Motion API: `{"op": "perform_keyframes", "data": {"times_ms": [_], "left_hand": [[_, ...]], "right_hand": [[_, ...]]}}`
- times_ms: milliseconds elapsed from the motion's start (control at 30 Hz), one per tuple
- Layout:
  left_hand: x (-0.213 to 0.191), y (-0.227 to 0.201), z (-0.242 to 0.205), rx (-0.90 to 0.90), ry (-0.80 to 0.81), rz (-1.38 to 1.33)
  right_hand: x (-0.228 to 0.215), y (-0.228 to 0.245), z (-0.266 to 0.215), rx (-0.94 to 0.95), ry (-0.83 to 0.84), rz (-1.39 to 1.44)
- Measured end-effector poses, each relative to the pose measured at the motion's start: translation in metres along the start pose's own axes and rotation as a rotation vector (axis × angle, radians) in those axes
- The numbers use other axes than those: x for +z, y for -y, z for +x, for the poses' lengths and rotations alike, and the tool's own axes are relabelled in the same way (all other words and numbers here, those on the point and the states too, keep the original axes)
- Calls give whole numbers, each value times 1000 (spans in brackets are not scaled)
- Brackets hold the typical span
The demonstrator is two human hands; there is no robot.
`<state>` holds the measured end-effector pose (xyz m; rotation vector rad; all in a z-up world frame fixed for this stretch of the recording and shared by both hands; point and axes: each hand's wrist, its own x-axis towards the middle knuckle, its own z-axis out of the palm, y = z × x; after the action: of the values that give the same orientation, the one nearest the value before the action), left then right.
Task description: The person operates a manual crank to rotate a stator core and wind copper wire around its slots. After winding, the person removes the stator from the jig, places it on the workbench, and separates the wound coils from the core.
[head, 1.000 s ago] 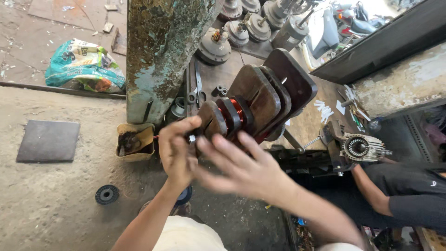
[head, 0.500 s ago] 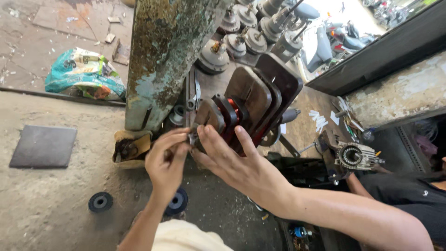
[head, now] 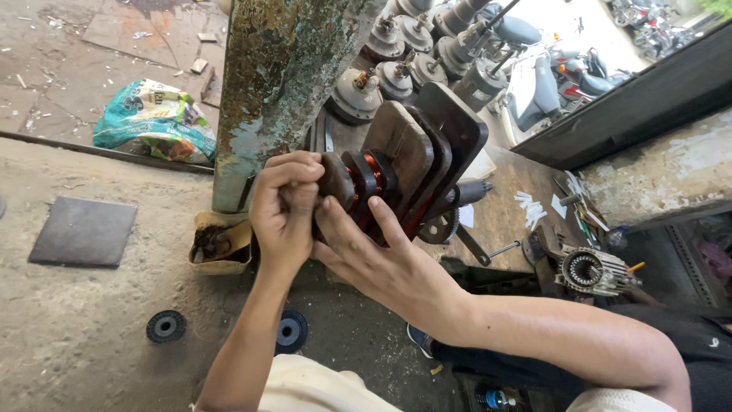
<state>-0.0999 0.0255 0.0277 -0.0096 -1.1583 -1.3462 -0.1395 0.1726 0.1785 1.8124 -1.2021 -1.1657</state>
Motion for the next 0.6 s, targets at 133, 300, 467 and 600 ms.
{"op": "perform_keyframes", "data": {"times_ms": [133,300,467,600], "left_hand": [[-6,-4,-6,36,110,-155],[-10,-15,-34,-48,80,-130],[-23,-32,-35,65,35,497],[-28,-40,-21,99,4,749]], "right_hand": [[4,1,0,35,-77,41],[9,-3,-1,54,-162,7],[11,-1,0,82,-185,-11],[9,-3,0,90,-189,-36]]}}
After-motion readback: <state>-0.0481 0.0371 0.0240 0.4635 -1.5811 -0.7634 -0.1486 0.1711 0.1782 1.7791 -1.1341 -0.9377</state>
